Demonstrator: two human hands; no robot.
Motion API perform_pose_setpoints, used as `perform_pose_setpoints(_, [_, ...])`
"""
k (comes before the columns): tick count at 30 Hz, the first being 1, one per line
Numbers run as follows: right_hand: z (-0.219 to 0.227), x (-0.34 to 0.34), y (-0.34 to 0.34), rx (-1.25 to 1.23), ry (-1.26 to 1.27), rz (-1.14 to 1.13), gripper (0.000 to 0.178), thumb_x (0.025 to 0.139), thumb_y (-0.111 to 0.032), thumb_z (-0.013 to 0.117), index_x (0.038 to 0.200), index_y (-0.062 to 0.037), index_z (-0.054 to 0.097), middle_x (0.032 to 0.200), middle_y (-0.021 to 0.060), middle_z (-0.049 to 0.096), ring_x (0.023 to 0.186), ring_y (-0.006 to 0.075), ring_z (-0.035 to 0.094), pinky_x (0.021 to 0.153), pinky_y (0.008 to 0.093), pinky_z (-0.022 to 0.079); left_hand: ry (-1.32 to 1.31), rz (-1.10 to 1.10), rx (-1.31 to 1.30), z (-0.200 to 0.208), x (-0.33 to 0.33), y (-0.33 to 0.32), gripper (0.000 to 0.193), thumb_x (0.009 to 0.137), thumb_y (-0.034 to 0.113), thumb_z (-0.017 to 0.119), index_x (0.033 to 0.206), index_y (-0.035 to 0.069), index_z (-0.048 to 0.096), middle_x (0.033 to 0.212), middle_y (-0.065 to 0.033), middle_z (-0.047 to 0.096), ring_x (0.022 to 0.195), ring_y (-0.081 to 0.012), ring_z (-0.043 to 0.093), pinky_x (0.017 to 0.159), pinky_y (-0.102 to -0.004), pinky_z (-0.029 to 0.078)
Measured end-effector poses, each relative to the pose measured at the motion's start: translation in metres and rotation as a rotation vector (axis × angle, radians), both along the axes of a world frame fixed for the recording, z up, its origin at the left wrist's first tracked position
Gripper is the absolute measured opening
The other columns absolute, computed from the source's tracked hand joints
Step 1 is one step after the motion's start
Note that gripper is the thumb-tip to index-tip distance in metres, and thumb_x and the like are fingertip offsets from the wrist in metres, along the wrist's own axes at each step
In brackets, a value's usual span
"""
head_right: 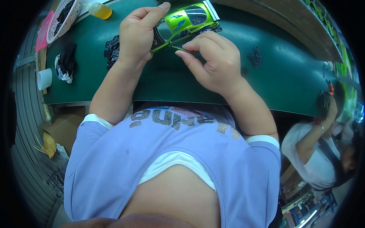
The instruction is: The person assembles toy car bodies by fitting plastic pieces into each car body by hand and placing the assembled car bodies into a box.
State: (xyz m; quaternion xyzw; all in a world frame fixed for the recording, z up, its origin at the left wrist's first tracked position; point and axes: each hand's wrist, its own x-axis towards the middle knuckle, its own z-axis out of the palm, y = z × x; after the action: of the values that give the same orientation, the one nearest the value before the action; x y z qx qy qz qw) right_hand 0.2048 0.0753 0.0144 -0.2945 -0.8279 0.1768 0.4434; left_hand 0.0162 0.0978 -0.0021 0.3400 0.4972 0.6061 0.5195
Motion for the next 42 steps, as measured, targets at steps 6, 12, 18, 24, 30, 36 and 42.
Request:
perform_pose_setpoints(6, [-0.001,0.004,0.003,0.072,-0.024,0.05,0.017,0.072,-0.004,0.082,0.079,-0.0033,0.066,0.072,0.0089,0.064,0.062,0.0225,0.063,0.055,0.03,0.049,-0.011,-0.018,0.007,-0.003,0.0,-0.001,0.02,0.088,0.018,0.077,0.088,-0.001,0.07,0.075,-0.0016,0.064,0.066,-0.0071,0.061,0.061,-0.021,0.05])
perform_pose_setpoints(12, [-0.003,0.002,0.001,-0.05,0.026,0.065,0.016,0.072,-0.004,0.08,0.079,-0.0031,0.066,0.072,0.0093,0.064,0.062,0.0248,0.063,0.055,0.0315,0.049,-0.031,-0.019,-0.033,0.0,0.005,-0.005,0.02,0.088,0.018,0.077,0.088,-0.001,0.07,0.077,-0.0033,0.066,0.064,-0.0076,0.06,0.058,-0.0205,0.049])
perform_pose_setpoints(18, [-0.006,-0.003,-0.001,0.096,-0.085,0.037,0.015,0.073,-0.005,0.078,0.082,-0.0036,0.066,0.073,0.0085,0.062,0.061,0.0266,0.062,0.055,0.0344,0.05,0.047,-0.007,0.019,0.0,0.015,-0.008,0.022,0.089,0.02,0.077,0.089,-0.002,0.07,0.078,-0.0032,0.066,0.064,-0.007,0.059,0.058,-0.0205,0.048])
perform_pose_setpoints(24, [-0.005,-0.001,-0.002,0.037,-0.117,0.031,0.016,0.072,-0.006,0.077,0.083,-0.0069,0.066,0.072,0.006,0.06,0.061,0.0251,0.061,0.054,0.0346,0.049,0.104,-0.032,-0.011,-0.002,0.015,-0.009,0.029,0.092,0.026,0.074,0.091,-0.003,0.07,0.078,-0.0026,0.066,0.07,-0.0056,0.059,0.062,-0.0206,0.048])
perform_pose_setpoints(30, [0.005,-0.001,-0.008,0.272,-0.298,-0.204,0.054,0.063,-0.02,0.083,0.114,-0.0131,0.065,0.13,0.0079,0.057,0.121,0.0305,0.052,0.101,0.049,0.039,0.309,-0.027,0.116,-0.001,0.008,-0.007,0.057,0.1,0.047,0.057,0.082,-0.004,0.072,0.067,-0.0051,0.066,0.062,-0.0085,0.057,0.056,-0.0264,0.046])
perform_pose_setpoints(36, [0.021,-0.001,0.001,0.136,-0.534,-0.104,0.073,0.061,-0.029,0.084,0.124,-0.0032,0.056,0.121,0.0128,0.061,0.122,0.0323,0.055,0.111,0.0576,0.032,0.531,-0.106,0.3,0.005,0.008,-0.016,0.063,0.101,0.05,0.051,0.078,-0.005,0.071,0.064,-0.014,0.066,0.06,-0.0204,0.063,0.06,-0.0334,0.049])
perform_pose_setpoints(42, [0.041,0.006,0.003,0.157,-0.637,0.028,0.054,0.059,-0.031,0.086,0.103,-0.0066,0.066,0.095,0.0079,0.067,0.097,0.0253,0.064,0.106,0.0523,0.041,0.522,-0.241,0.237,0.004,0.003,-0.023,0.059,0.101,0.047,0.054,0.074,-0.003,0.069,0.065,-0.0117,0.065,0.061,-0.0172,0.061,0.059,-0.0325,0.047])
